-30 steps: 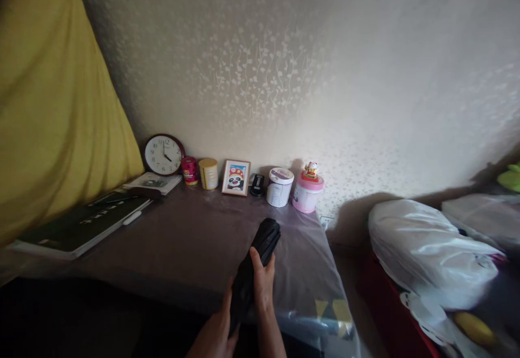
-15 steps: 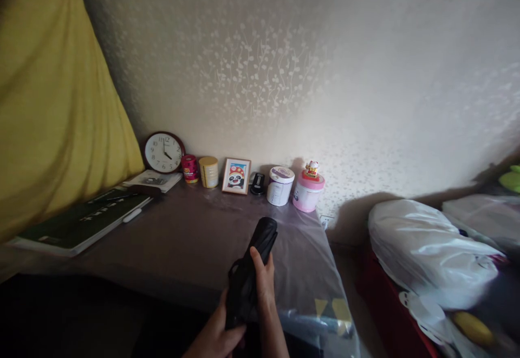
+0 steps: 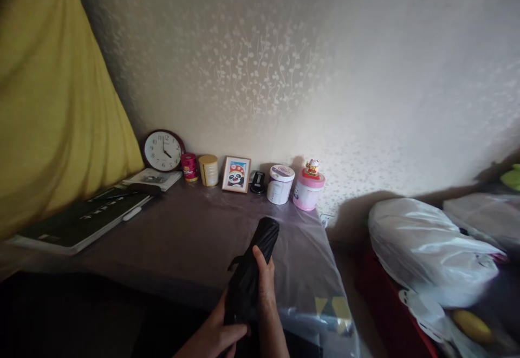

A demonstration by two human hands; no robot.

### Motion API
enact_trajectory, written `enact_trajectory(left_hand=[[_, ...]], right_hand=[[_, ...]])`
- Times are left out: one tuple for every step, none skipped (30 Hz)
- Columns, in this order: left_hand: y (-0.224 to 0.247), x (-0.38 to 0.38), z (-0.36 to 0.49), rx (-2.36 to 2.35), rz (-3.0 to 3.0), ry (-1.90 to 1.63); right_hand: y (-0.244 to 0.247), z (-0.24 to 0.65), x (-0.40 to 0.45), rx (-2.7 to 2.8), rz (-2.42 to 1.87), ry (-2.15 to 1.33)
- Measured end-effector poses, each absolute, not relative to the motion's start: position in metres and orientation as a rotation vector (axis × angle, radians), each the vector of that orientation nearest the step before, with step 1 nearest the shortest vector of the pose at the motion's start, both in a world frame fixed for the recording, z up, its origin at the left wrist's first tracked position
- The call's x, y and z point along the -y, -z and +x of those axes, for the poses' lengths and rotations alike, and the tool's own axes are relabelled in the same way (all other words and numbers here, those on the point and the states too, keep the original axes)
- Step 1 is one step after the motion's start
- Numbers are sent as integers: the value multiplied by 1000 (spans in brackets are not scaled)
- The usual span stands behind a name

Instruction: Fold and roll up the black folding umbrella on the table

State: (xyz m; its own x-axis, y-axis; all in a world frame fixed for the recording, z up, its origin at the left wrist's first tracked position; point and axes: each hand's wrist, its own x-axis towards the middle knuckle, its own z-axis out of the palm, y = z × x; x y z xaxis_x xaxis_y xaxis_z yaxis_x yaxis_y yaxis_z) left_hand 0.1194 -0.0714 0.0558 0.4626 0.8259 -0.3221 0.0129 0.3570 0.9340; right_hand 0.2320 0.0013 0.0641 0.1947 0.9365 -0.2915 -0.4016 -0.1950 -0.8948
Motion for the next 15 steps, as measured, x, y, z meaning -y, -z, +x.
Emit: enact_trajectory(left_hand=[[-53,72,121,-1003,1109,-654],[-49,73,122,-1055,1164,-696],[-44,74,124,-1112,1241,-755],[-38,75,125,-1177,1331,-815],[-33,76,125,-1248,1421,-861],[-29,76,125,-1316,1501,-879],[-26,77,125,-1377,1562,-873],[-25,77,124,-1421,1601,-863],[-25,76,123,-1437,1622,-864],[-28,76,122,-1416,1622,-877],[-31,75,121,-1375,1591,-892],[-35,75,120,-1316,1534,-881],[-38,74,120,-1254,1459,-840],[-40,74,120,-1202,1378,-772],[-40,73,121,-1174,1310,-700]], right_hand=[[-64,232,-1,640,-1200,-1325],[-64,231,-2,673,-1205,-1290],[-63,231,-2,706,-1212,-1255],[-62,230,-2,732,-1224,-1220],[-61,230,-3,751,-1238,-1189],[-60,229,-3,762,-1251,-1167],[-59,228,-2,764,-1259,-1155],[-57,228,-2,758,-1259,-1155],[-56,227,-2,741,-1256,-1164],[-55,227,-2,721,-1246,-1182],[-53,228,-1,699,-1230,-1209],[-52,228,-1,678,-1214,-1243],[-51,228,-1,660,-1199,-1277],[-51,229,-2,651,-1188,-1307],[-50,229,-2,653,-1180,-1327]])
